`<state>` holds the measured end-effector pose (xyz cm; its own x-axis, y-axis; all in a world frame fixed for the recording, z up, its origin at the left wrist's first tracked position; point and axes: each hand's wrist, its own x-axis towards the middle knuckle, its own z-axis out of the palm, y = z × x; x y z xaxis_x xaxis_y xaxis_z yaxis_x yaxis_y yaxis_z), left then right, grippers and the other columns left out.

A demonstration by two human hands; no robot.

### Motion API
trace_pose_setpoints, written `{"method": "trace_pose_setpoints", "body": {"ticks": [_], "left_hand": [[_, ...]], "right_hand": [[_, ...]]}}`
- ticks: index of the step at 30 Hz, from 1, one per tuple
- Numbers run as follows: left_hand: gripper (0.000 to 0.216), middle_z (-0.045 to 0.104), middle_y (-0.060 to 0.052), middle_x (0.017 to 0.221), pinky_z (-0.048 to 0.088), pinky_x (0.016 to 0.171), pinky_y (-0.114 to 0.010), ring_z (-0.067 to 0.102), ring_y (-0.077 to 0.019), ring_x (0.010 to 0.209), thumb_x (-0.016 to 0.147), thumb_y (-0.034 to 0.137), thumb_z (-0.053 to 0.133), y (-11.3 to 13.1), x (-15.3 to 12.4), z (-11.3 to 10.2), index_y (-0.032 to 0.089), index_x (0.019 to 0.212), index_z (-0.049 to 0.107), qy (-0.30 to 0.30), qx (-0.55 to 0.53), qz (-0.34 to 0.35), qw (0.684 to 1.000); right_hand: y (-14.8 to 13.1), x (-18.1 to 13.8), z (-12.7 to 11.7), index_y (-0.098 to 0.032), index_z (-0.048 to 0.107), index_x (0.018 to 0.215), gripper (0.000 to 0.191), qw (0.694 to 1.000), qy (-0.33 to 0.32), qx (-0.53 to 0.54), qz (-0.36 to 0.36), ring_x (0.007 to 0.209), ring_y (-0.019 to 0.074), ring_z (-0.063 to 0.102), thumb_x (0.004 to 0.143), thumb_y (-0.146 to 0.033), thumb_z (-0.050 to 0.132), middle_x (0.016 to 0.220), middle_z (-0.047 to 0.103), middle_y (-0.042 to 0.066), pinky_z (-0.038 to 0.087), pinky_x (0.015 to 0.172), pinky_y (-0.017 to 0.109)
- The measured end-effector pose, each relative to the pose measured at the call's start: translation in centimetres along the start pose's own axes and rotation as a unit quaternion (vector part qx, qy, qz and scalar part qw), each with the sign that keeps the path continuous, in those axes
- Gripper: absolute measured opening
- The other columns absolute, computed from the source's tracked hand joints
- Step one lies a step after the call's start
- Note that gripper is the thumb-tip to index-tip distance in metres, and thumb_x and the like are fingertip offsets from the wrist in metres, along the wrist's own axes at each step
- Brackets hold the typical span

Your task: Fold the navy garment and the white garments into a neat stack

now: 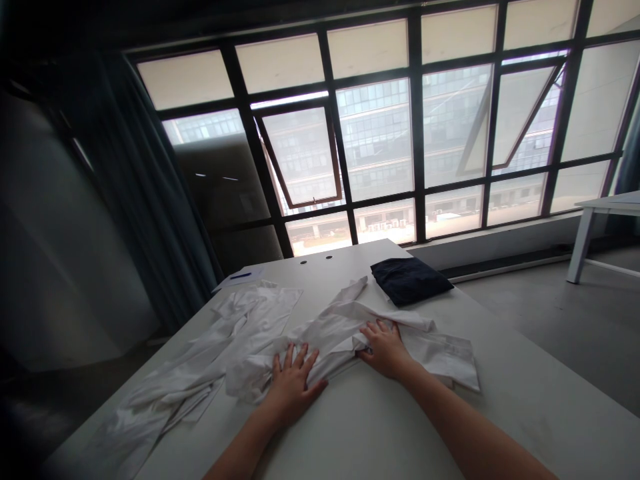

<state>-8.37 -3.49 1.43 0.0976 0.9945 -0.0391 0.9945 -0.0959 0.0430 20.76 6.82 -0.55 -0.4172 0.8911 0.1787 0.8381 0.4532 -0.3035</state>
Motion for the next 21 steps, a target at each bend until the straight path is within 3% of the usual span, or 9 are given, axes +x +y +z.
{"method": "trace_pose_setpoints", "body": {"ticks": [21], "left_hand": [[0.086, 0.019, -0.004, 0.175, -0.006, 0.122, -0.071, 0.002, -0.0438, 0.160, 0.092, 0.087, 0.028, -0.43, 0.15, 0.63, 0.039, 0.163, 0.033, 0.019, -0.016, 0.009, 1.000]], "right_hand": [[-0.13, -0.09, -0.23, -0.030, 0.055, 0.148, 0.065, 1.000, -0.002, 0.002, 0.001, 0.151, 0.0429, 0.034, 0.089, -0.056, 0.062, 0.161, 0.049, 0.011, 0.015, 0.119, 0.072]]}}
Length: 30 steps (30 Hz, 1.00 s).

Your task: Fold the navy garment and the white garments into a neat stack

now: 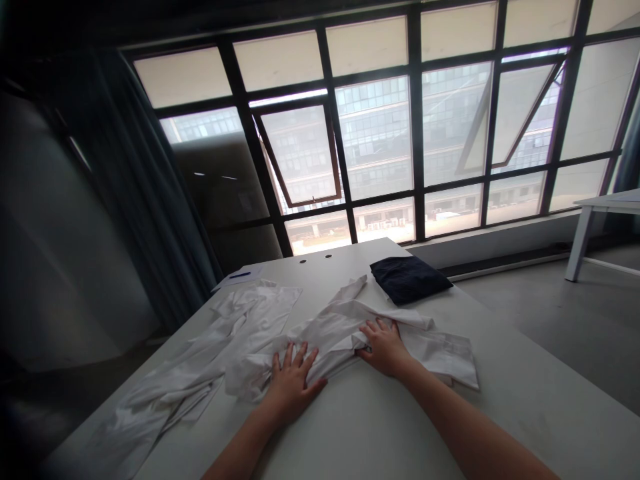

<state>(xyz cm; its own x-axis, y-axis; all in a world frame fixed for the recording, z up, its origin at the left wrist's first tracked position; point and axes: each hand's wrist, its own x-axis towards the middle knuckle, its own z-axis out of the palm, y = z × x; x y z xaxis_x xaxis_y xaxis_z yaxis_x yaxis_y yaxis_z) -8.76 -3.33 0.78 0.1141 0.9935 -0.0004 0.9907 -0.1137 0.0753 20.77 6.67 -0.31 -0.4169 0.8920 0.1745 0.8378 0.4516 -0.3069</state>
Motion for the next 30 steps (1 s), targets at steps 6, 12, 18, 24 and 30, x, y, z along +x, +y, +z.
{"method": "trace_pose_setpoints", "body": {"ticks": [6, 12, 18, 24, 30], "left_hand": [[0.083, 0.018, -0.003, 0.175, -0.005, 0.122, -0.071, 0.001, -0.0437, 0.160, 0.094, 0.083, 0.027, -0.03, -0.01, -0.07, 0.039, 0.163, 0.031, -0.005, 0.006, -0.001, 1.000], [0.084, 0.017, -0.004, 0.175, -0.005, 0.122, -0.072, 0.001, -0.0438, 0.160, 0.093, 0.085, 0.027, 0.10, 0.04, -0.07, 0.039, 0.163, 0.031, -0.004, 0.005, 0.000, 1.000], [0.085, 0.019, -0.005, 0.175, -0.004, 0.122, -0.073, 0.002, -0.0448, 0.160, 0.092, 0.086, 0.029, 0.11, 0.16, 0.13, 0.039, 0.163, 0.032, 0.000, 0.006, -0.001, 1.000], [0.084, 0.018, -0.003, 0.175, -0.002, 0.122, -0.073, 0.003, -0.0452, 0.160, 0.092, 0.086, 0.030, -0.02, 0.27, 0.38, 0.040, 0.163, 0.031, 0.002, 0.015, 0.000, 1.000], [0.084, 0.019, -0.003, 0.175, -0.003, 0.121, -0.074, 0.004, -0.0446, 0.160, 0.092, 0.087, 0.030, -0.15, 0.45, 0.76, 0.040, 0.163, 0.032, 0.014, 0.021, 0.004, 1.000]], "right_hand": [[0.07, 0.05, 0.04, -0.031, 0.054, 0.148, 0.064, 1.000, -0.001, -0.001, -0.003, 0.151, 0.0424, 0.034, 0.089, -0.055, 0.062, 0.161, 0.048, 0.011, 0.016, 0.119, 0.072], [0.20, 0.06, 0.20, -0.029, 0.055, 0.147, 0.064, 1.000, 0.005, 0.000, -0.003, 0.151, 0.0427, 0.034, 0.089, -0.054, 0.063, 0.161, 0.049, 0.011, 0.015, 0.119, 0.072], [0.48, 0.18, 0.47, -0.029, 0.055, 0.147, 0.065, 1.000, 0.008, 0.004, -0.005, 0.150, 0.0437, 0.035, 0.089, -0.057, 0.063, 0.160, 0.050, 0.012, 0.015, 0.120, 0.072], [0.57, 0.20, 0.56, -0.030, 0.056, 0.147, 0.064, 1.000, 0.012, 0.006, -0.007, 0.150, 0.0440, 0.035, 0.089, -0.057, 0.063, 0.159, 0.050, 0.012, 0.013, 0.120, 0.073], [0.53, 0.20, 0.66, -0.030, 0.056, 0.146, 0.064, 1.000, 0.012, 0.000, -0.002, 0.151, 0.0432, 0.035, 0.089, -0.057, 0.064, 0.161, 0.049, 0.012, 0.014, 0.120, 0.073]]}}
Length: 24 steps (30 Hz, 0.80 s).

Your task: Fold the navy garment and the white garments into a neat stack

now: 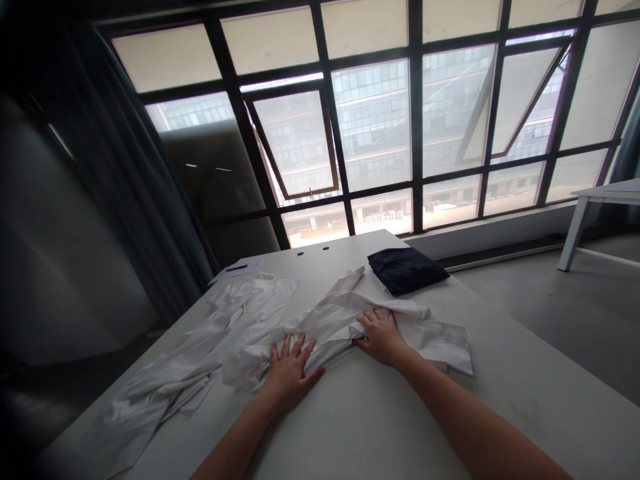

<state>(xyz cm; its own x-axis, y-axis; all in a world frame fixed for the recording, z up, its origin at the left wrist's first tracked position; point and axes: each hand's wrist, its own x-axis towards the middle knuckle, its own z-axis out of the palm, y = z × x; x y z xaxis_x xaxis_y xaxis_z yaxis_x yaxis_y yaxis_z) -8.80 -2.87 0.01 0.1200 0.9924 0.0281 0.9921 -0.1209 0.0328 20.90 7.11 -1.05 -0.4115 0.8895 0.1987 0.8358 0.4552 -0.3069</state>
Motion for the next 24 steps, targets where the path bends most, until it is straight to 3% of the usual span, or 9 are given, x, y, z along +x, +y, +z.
{"method": "trace_pose_setpoints", "body": {"ticks": [24], "left_hand": [[0.085, 0.021, -0.005, 0.175, -0.002, 0.122, -0.073, 0.005, -0.0452, 0.160, 0.092, 0.087, 0.029, 0.25, -0.02, -0.47, 0.039, 0.163, 0.032, -0.013, -0.001, -0.004, 1.000]], "right_hand": [[-0.04, 0.05, -0.06, -0.029, 0.054, 0.148, 0.066, 1.000, -0.004, -0.003, -0.002, 0.151, 0.0425, 0.035, 0.090, -0.057, 0.064, 0.161, 0.048, 0.012, 0.014, 0.119, 0.073]]}}
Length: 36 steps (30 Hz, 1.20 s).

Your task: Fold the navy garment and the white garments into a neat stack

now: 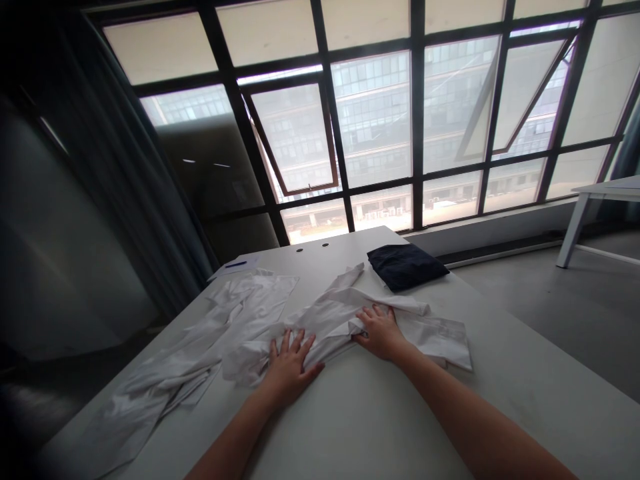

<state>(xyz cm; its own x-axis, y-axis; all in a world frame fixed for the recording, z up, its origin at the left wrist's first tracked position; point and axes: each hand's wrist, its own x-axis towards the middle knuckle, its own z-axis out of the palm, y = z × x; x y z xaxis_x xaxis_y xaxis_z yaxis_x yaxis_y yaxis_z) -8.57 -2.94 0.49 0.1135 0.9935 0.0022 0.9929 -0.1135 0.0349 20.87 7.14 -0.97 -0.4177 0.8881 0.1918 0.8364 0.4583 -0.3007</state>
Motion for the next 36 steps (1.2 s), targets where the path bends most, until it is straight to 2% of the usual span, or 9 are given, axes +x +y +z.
{"method": "trace_pose_setpoints", "body": {"ticks": [16, 36], "left_hand": [[0.083, 0.019, -0.004, 0.175, 0.000, 0.122, -0.072, 0.002, -0.0443, 0.160, 0.094, 0.084, 0.030, 0.33, 0.01, -0.27, 0.039, 0.163, 0.032, -0.012, 0.010, -0.007, 1.000], [0.084, 0.020, -0.005, 0.175, -0.002, 0.122, -0.073, 0.003, -0.0456, 0.160, 0.093, 0.085, 0.030, 0.08, 0.13, 0.29, 0.038, 0.163, 0.032, 0.001, 0.000, -0.002, 1.000]], "right_hand": [[0.07, 0.04, -0.11, -0.030, 0.053, 0.149, 0.064, 1.000, -0.007, -0.004, -0.001, 0.151, 0.0421, 0.033, 0.091, -0.057, 0.061, 0.161, 0.048, 0.012, 0.017, 0.118, 0.072], [0.07, 0.05, -0.18, -0.029, 0.054, 0.148, 0.064, 1.000, -0.005, -0.005, -0.003, 0.150, 0.0429, 0.034, 0.090, -0.057, 0.062, 0.161, 0.049, 0.012, 0.018, 0.118, 0.072]]}}
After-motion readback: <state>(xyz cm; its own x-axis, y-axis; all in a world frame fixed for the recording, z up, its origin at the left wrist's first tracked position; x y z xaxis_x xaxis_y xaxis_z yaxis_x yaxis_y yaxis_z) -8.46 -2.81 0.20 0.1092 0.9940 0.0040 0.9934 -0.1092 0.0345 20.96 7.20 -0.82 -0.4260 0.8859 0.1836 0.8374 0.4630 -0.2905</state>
